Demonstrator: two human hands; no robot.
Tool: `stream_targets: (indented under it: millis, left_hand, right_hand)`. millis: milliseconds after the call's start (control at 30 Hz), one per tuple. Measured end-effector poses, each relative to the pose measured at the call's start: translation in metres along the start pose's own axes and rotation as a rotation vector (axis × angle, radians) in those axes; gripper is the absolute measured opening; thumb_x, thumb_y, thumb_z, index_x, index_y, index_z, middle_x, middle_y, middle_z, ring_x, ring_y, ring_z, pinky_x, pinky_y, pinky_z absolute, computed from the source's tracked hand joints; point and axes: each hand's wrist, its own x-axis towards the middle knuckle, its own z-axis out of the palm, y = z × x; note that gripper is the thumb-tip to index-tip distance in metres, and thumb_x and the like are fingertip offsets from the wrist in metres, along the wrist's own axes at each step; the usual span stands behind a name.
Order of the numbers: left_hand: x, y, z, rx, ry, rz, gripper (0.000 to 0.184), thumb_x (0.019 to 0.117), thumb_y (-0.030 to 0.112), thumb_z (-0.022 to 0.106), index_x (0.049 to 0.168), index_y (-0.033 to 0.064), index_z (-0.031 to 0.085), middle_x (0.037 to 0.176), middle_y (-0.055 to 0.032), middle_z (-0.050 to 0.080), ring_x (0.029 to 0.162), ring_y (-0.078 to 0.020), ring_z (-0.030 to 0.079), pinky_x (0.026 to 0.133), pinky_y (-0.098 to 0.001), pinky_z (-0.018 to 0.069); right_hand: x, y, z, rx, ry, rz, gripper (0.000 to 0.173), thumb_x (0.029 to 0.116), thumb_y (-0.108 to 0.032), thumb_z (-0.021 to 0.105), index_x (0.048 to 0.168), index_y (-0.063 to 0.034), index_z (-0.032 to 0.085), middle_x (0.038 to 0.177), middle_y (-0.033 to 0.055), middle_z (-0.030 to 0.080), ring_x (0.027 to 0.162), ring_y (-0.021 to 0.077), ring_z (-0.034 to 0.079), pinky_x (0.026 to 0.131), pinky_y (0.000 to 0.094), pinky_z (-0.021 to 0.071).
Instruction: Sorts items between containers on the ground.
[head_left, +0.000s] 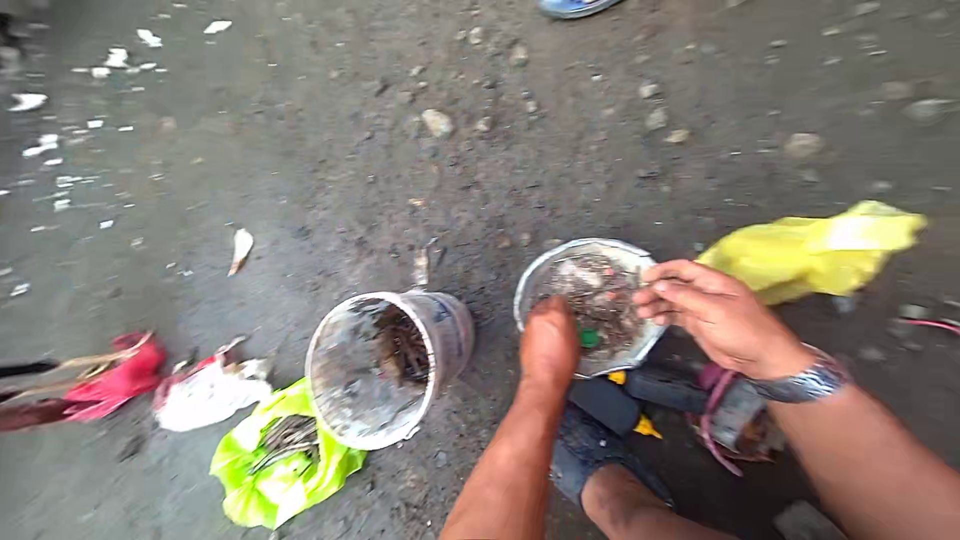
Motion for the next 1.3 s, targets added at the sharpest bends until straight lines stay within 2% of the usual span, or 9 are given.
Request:
stream_targets:
  millis: [133, 333, 467, 600, 700, 867, 967, 1133, 1300]
  left_hand:
    - [-0.002, 0.000, -0.017, -0.193, 0.061, -0.029, 0.026, 0.1003, 0.020, 0.063, 0.125, 0.0120, 0.067, 0.117, -0.0107, 0.071, 0.104, -0.0268, 0.071, 0.092, -0.0520, 0.0579]
    - [0.013, 0.017, -0.009, -0.237, 0.085, 0.151, 0.029, 0.0961, 0.024, 0.071, 0.124, 0.0164, 0.072, 0.117, -0.0075, 0.069, 0.094, -0.0219, 0.069, 0.087, -0.0471, 0.0584]
    - [0.010, 0.032, -0.010, -0.828, -0.292, 0.156, 0.032, 0.1030, 0.012, 0.054, 0.131, 0.0141, 0.069, 0.125, -0.0049, 0.071, 0.102, -0.0184, 0.070, 0.087, -0.0423, 0.0574]
    - [-0.004, 0.042, -0.015, -1.248, -0.599, -0.028, 0.037, 0.1070, 0.010, 0.035, 0.132, -0.0026, 0.059, 0.113, -0.0173, 0.070, 0.095, -0.0240, 0.071, 0.088, -0.0410, 0.0593]
    - [-0.010, 0.037, -0.015, -1.269, -0.513, -0.055, 0.031, 0.1091, 0.010, 0.045, 0.131, -0.0034, 0.062, 0.111, -0.0175, 0.072, 0.092, -0.0239, 0.072, 0.087, -0.0390, 0.0600]
    - [-0.022, 0.030, -0.020, -1.281, -0.397, -0.092, 0.023, 0.0996, -0.001, 0.061, 0.121, -0.0047, 0.068, 0.096, -0.0183, 0.072, 0.081, -0.0220, 0.070, 0.077, -0.0338, 0.0608]
    - [-0.026, 0.026, -0.023, -1.293, -0.432, -0.063, 0.023, 0.1005, -0.001, 0.059, 0.121, -0.0062, 0.069, 0.095, -0.0182, 0.072, 0.080, -0.0199, 0.069, 0.075, -0.0313, 0.0596]
    - [-0.033, 0.019, -0.029, -1.335, -0.497, -0.031, 0.031, 0.1057, 0.001, 0.047, 0.131, -0.0060, 0.063, 0.107, -0.0213, 0.073, 0.092, -0.0250, 0.073, 0.085, -0.0369, 0.0610]
    - [-0.038, 0.015, -0.034, -1.372, -0.467, -0.029, 0.034, 0.1060, 0.001, 0.047, 0.138, -0.0031, 0.057, 0.107, -0.0231, 0.072, 0.090, -0.0250, 0.073, 0.080, -0.0356, 0.0611]
  right_hand:
    - [0.002, 0.004, -0.010, 0.142, -0.107, -0.010, 0.022, 0.0997, -0.015, 0.044, 0.100, -0.0087, 0.065, 0.074, 0.0035, 0.064, 0.064, 0.0113, 0.063, 0.063, 0.0278, 0.0564]
    - [0.002, 0.015, -0.020, 0.442, -0.306, 0.021, 0.021, 0.0945, -0.024, 0.044, 0.083, -0.0205, 0.061, 0.070, -0.0063, 0.051, 0.055, 0.0028, 0.047, 0.052, 0.0190, 0.0413]
    - [0.000, 0.024, -0.017, 0.759, -0.473, 0.053, 0.020, 0.0933, -0.028, 0.052, 0.075, -0.0214, 0.057, 0.061, -0.0084, 0.044, 0.049, 0.0016, 0.043, 0.048, 0.0179, 0.0375]
    - [0.003, 0.031, -0.014, 0.797, -0.394, 0.042, 0.022, 0.0960, -0.028, 0.045, 0.079, -0.0209, 0.058, 0.064, -0.0064, 0.047, 0.050, 0.0036, 0.045, 0.049, 0.0194, 0.0397]
    - [0.007, 0.029, -0.018, 0.682, -0.285, 0.051, 0.025, 0.1000, -0.028, 0.042, 0.089, -0.0203, 0.064, 0.075, -0.0040, 0.058, 0.054, 0.0018, 0.047, 0.048, 0.0161, 0.0388]
    - [0.006, 0.023, -0.020, 0.629, -0.214, 0.029, 0.026, 0.1046, -0.024, 0.041, 0.099, -0.0171, 0.065, 0.088, 0.0011, 0.068, 0.053, 0.0000, 0.046, 0.047, 0.0145, 0.0369]
    - [0.003, 0.021, -0.019, 0.634, -0.166, 0.021, 0.028, 0.1074, -0.022, 0.040, 0.106, -0.0148, 0.067, 0.099, 0.0063, 0.073, 0.051, -0.0004, 0.047, 0.046, 0.0138, 0.0361]
    - [-0.001, 0.022, -0.015, 0.637, -0.148, 0.046, 0.030, 0.1103, -0.018, 0.037, 0.119, -0.0118, 0.065, 0.111, 0.0118, 0.074, 0.048, -0.0005, 0.046, 0.044, 0.0130, 0.0363]
    - [-0.002, 0.021, -0.009, 0.622, -0.170, 0.063, 0.039, 0.1089, -0.019, 0.033, 0.127, -0.0135, 0.067, 0.121, 0.0138, 0.072, 0.060, 0.0043, 0.057, 0.052, 0.0163, 0.0439]
